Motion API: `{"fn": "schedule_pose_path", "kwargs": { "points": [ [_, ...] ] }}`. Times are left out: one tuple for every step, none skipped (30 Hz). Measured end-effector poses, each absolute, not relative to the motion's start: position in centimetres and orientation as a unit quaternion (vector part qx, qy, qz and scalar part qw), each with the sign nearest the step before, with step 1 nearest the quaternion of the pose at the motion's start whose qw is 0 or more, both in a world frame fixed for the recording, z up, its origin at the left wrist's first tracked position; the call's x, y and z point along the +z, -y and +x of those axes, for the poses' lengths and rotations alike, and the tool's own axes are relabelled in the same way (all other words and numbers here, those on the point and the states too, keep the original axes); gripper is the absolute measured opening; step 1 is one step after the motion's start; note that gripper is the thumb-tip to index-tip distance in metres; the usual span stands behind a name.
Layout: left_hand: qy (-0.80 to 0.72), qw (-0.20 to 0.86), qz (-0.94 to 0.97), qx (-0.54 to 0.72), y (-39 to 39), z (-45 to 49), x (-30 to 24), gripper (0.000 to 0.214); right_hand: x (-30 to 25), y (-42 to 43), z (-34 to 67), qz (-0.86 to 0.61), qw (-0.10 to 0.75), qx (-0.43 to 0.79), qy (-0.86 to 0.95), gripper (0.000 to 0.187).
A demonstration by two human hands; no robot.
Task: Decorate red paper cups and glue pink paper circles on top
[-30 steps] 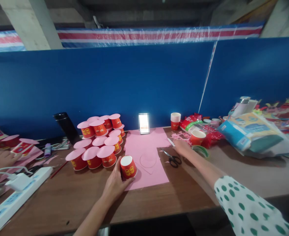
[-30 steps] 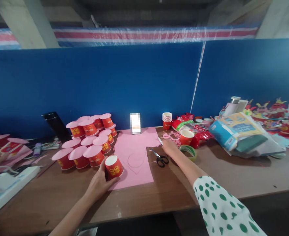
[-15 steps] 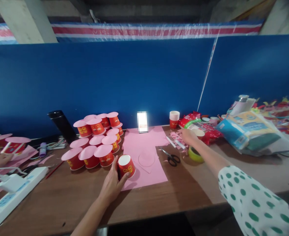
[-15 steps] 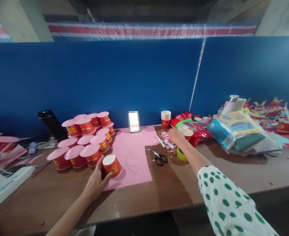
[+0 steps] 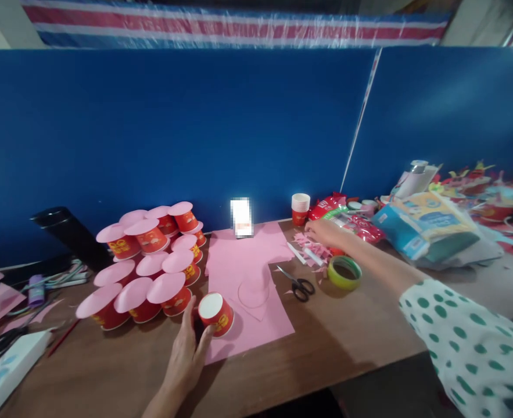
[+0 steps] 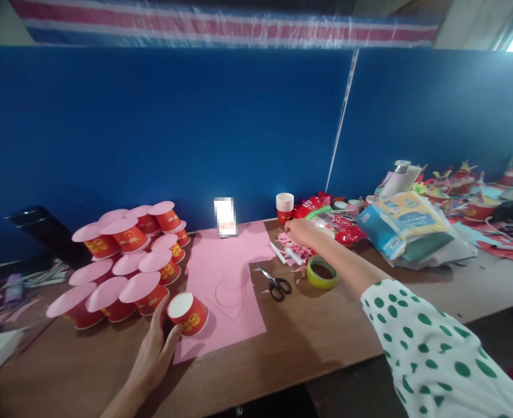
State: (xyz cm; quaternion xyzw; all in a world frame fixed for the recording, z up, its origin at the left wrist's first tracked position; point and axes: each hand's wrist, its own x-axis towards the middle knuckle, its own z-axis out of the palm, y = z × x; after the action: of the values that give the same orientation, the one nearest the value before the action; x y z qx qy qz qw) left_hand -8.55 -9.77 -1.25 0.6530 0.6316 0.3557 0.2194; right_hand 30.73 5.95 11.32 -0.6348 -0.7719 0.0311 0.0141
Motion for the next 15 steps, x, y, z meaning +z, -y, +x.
{"fn": "schedule_pose_path", "kwargs": {
  "points": [
    [-0.633,0.221,0.651,0.355,9.8,-8.5,-1.2,0.069,11.6,-5.9,30.6,-0.628,0.013,0.033,0.777,0.025],
    [-0.635,0.224,0.649,0.355,9.8,-8.5,-1.1,0.069,11.8,-5.8,30.4,-0.622,0.011,0.035,0.782,0.026],
    [-0.636,0.227,0.648,0.354,9.9,-8.5,-1.0,0.069,11.8,-5.5,30.1,-0.616,0.009,0.039,0.786,0.026],
    [-0.636,0.231,0.646,0.353,9.9,-8.5,-0.9,0.069,11.8,-5.2,29.9,-0.612,0.006,0.043,0.790,0.027],
    [-0.637,0.234,0.644,0.353,9.9,-8.5,-0.9,0.068,11.6,-4.9,29.7,-0.607,0.006,0.045,0.793,0.028],
    [-0.637,0.237,0.643,0.353,9.9,-8.5,-0.8,0.068,11.5,-4.5,29.5,-0.604,0.005,0.046,0.796,0.029],
    [-0.637,0.239,0.642,0.354,9.9,-8.6,-0.9,0.068,11.3,-4.1,29.4,-0.600,0.008,0.041,0.799,0.031],
    [-0.637,0.242,0.641,0.355,9.9,-8.6,-1.0,0.068,11.2,-3.7,29.5,-0.596,0.013,0.022,0.803,0.032],
    [-0.637,0.244,0.639,0.356,9.9,-8.7,-1.1,0.068,11.1,-3.3,29.6,-0.591,0.017,0.007,0.806,0.033],
    [-0.638,0.246,0.636,0.357,9.9,-8.8,-1.2,0.068,11.0,-3.0,29.9,-0.594,0.020,-0.005,0.804,0.033],
    [-0.641,0.250,0.632,0.357,9.9,-8.8,-1.3,0.067,11.0,-2.7,30.4,-0.602,0.014,-0.017,0.798,0.032],
    [-0.644,0.252,0.628,0.359,9.9,-8.9,-1.5,0.067,10.9,-2.4,30.9,-0.616,0.005,-0.029,0.787,0.029],
    [-0.645,0.254,0.624,0.360,9.8,-8.9,-1.5,0.066,10.9,-2.0,31.4,-0.631,-0.006,-0.038,0.775,0.027],
    [-0.649,0.257,0.618,0.361,9.8,-8.8,-1.6,0.066,10.7,-1.6,32.0,-0.644,-0.014,-0.042,0.763,0.025],
    [-0.654,0.259,0.612,0.362,9.8,-8.8,-1.6,0.066,10.5,-1.0,32.6,-0.658,-0.018,-0.042,0.751,0.024]
  ]
}}
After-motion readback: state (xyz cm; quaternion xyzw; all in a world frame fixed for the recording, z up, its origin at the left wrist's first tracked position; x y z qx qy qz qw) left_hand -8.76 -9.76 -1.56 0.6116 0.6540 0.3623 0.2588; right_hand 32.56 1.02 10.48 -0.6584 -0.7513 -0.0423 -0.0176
